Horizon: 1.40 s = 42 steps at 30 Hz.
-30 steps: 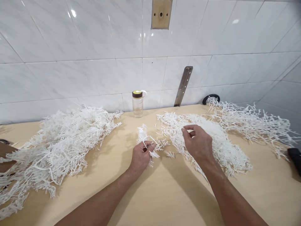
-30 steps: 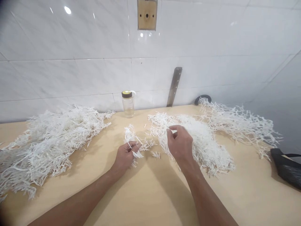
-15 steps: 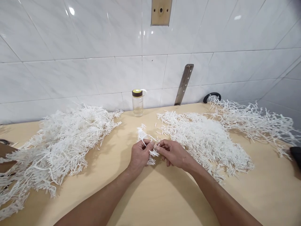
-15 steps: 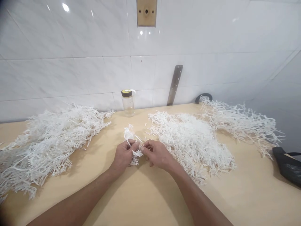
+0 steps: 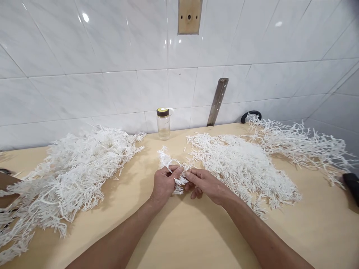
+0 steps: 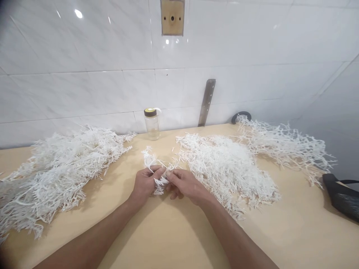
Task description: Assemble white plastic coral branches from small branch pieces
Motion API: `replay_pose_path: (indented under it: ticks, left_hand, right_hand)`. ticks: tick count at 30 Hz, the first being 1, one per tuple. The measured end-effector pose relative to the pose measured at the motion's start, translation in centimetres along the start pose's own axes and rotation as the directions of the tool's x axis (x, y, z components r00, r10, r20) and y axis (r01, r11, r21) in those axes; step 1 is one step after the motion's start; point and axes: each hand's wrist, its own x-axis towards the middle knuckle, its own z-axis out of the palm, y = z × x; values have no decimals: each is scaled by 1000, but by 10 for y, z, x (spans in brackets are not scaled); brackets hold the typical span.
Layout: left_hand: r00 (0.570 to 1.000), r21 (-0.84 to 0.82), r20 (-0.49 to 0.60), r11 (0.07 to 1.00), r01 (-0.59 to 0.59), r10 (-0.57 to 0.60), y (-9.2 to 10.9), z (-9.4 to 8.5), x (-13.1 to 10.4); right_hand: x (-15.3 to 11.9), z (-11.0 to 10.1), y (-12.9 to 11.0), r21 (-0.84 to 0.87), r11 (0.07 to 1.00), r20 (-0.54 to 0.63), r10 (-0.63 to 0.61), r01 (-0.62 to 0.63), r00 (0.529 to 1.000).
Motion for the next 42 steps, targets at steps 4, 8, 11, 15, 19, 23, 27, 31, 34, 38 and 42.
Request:
replay_pose_path:
  ticks: [4, 8, 11, 15, 19, 23, 27, 31, 34, 38, 42]
  left_hand:
    - [997, 116, -20, 990, -77, 80, -2, 0, -2]
    - [994, 166, -59, 983, -84, 95, -2, 2, -3]
    - [996, 151, -28, 985, -77, 83, 1, 3, -3]
    - [994, 137, 52, 985, -105, 99, 4, 2, -3]
    - [990, 135, 103, 985, -110, 97, 5, 2, -4]
    - [988, 154, 109, 980, -128, 111, 5, 4, -5]
    - [985, 158, 113, 976, -147, 130, 4, 3, -6]
    - [990, 168, 67, 976, -136, 126, 4, 3, -6]
    - [999, 82, 11, 996, -32, 31, 3, 5, -5]
    - [997, 13, 1, 997, 80, -80, 2, 6, -2]
    - [993, 8, 52, 994, 106, -106, 4, 5, -1]
  right_hand:
    - [1, -1, 2, 10, 1000, 15, 0, 0, 1000]
    - [0, -4, 2, 25, 1000, 26, -11, 10, 1000]
    - [0, -4, 1, 46, 999, 19, -10, 9, 1000]
    - [2, -4, 1, 47, 999, -45, 19, -17, 999]
    - [1, -5, 2, 3, 1000, -56, 21, -21, 998]
    - [1, -6, 3, -16, 1000, -52, 8, -9, 999]
    - [2, -6, 6, -10, 1000, -80, 1, -2, 997]
    - [4, -5, 7, -4, 1000, -157, -30, 29, 987]
    - [7, -5, 8, -16, 999, -262, -41, 38, 964]
    - [9, -3, 7, -78, 995, -402, -90, 64, 911]
    - [8, -1, 7, -201, 973, -445, -192, 111, 875]
